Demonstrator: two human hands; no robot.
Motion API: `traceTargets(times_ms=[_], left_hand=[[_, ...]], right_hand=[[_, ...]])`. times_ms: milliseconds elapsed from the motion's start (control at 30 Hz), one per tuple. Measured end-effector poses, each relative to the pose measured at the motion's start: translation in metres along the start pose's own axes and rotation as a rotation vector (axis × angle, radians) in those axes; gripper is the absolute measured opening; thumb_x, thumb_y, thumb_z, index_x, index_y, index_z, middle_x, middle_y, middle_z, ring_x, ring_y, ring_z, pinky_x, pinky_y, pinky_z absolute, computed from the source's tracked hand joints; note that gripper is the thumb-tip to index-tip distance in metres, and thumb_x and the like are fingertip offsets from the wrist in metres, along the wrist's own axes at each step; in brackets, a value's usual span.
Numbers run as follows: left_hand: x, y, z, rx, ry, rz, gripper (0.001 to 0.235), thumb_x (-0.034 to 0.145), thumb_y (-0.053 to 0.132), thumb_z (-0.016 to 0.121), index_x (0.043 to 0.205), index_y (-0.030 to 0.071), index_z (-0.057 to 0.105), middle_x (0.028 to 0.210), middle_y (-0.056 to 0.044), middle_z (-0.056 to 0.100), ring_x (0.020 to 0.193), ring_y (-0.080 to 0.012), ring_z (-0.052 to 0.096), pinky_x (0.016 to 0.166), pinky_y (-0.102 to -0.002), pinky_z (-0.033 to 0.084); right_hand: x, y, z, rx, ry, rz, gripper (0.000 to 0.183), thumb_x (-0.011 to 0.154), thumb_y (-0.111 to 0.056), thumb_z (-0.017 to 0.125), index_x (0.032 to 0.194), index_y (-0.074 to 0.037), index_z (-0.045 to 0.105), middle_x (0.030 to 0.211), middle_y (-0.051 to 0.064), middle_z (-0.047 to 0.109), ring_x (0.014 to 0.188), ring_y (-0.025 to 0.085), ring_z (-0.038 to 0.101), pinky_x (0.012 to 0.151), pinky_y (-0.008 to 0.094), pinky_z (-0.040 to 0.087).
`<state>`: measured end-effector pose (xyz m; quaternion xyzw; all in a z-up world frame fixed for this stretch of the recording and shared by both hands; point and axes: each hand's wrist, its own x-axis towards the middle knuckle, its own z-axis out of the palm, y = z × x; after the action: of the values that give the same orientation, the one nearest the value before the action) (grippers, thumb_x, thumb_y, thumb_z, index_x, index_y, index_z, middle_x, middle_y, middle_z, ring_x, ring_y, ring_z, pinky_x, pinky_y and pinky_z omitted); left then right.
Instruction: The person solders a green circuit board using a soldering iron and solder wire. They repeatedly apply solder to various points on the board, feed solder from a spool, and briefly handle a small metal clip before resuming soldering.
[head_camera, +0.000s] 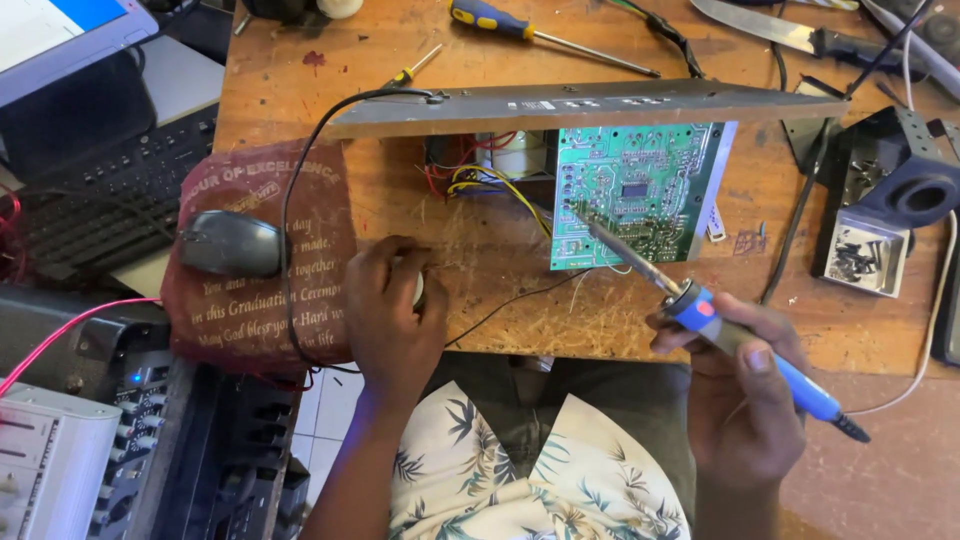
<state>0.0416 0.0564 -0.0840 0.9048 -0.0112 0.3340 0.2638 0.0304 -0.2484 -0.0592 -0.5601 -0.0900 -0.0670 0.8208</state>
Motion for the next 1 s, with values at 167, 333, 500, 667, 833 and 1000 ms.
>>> traceTargets(times_ms=[167,333,500,667,833,1000], left_hand=[[-0.003,0.001,0.003,0.042,0.035,0.016,0.016,0.092,-0.008,0.069,0.104,0.002,0.072,0.118,-0.012,0.067,0.101,-0.0375,0.064,0.081,-0.048,0.055],[-0.004,0.003,0.004,0.063,0.051,0.004,0.014,0.094,-0.005,0.07,0.105,0.003,0.074,0.119,-0.012,0.069,0.104,-0.0375,0.064,0.082,-0.048,0.055],[-0.003,0.004,0.003,0.072,0.057,0.016,0.015,0.095,-0.006,0.07,0.106,0.003,0.072,0.117,-0.013,0.069,0.101,-0.0374,0.062,0.082,-0.049,0.054],[-0.004,0.002,0.004,0.085,0.061,0.017,0.014,0.093,-0.004,0.07,0.104,0.004,0.073,0.116,-0.012,0.069,0.102,-0.0371,0.064,0.081,-0.048,0.055],[-0.004,0.002,0.005,0.085,0.047,0.0,0.013,0.094,-0.003,0.068,0.103,0.005,0.075,0.114,-0.012,0.069,0.1,-0.0363,0.063,0.085,-0.049,0.053],[-0.01,-0.003,0.013,0.161,0.094,-0.008,0.015,0.099,0.006,0.067,0.11,0.013,0.075,0.111,-0.006,0.065,0.109,-0.0323,0.068,0.082,-0.039,0.062]], right_hand=[[0.01,0.001,0.002,-0.057,0.054,-0.007,0.041,0.115,-0.028,0.05,0.143,0.002,0.059,0.102,0.023,0.076,0.097,0.036,0.079,0.107,0.046,0.067],[0.018,0.006,-0.002,0.064,0.081,0.045,0.04,0.115,-0.032,0.057,0.141,-0.002,0.065,0.1,0.019,0.077,0.096,0.034,0.078,0.091,0.038,0.067],[0.028,0.021,-0.009,0.124,0.074,0.065,0.035,0.113,-0.03,0.058,0.136,-0.004,0.066,0.097,0.019,0.075,0.083,0.031,0.074,0.093,0.045,0.064],[0.028,0.048,-0.026,0.246,0.047,0.043,0.031,0.113,-0.024,0.059,0.135,-0.005,0.068,0.099,0.024,0.076,0.084,0.036,0.075,0.092,0.047,0.064],[0.025,0.06,-0.034,0.216,-0.022,-0.061,0.031,0.113,-0.019,0.06,0.137,-0.001,0.067,0.111,0.022,0.076,0.092,0.035,0.079,0.088,0.043,0.069],[0.028,0.07,-0.036,0.152,0.013,-0.108,0.04,0.105,-0.025,0.057,0.135,-0.001,0.065,0.09,0.033,0.074,0.094,0.039,0.082,0.088,0.048,0.07]])
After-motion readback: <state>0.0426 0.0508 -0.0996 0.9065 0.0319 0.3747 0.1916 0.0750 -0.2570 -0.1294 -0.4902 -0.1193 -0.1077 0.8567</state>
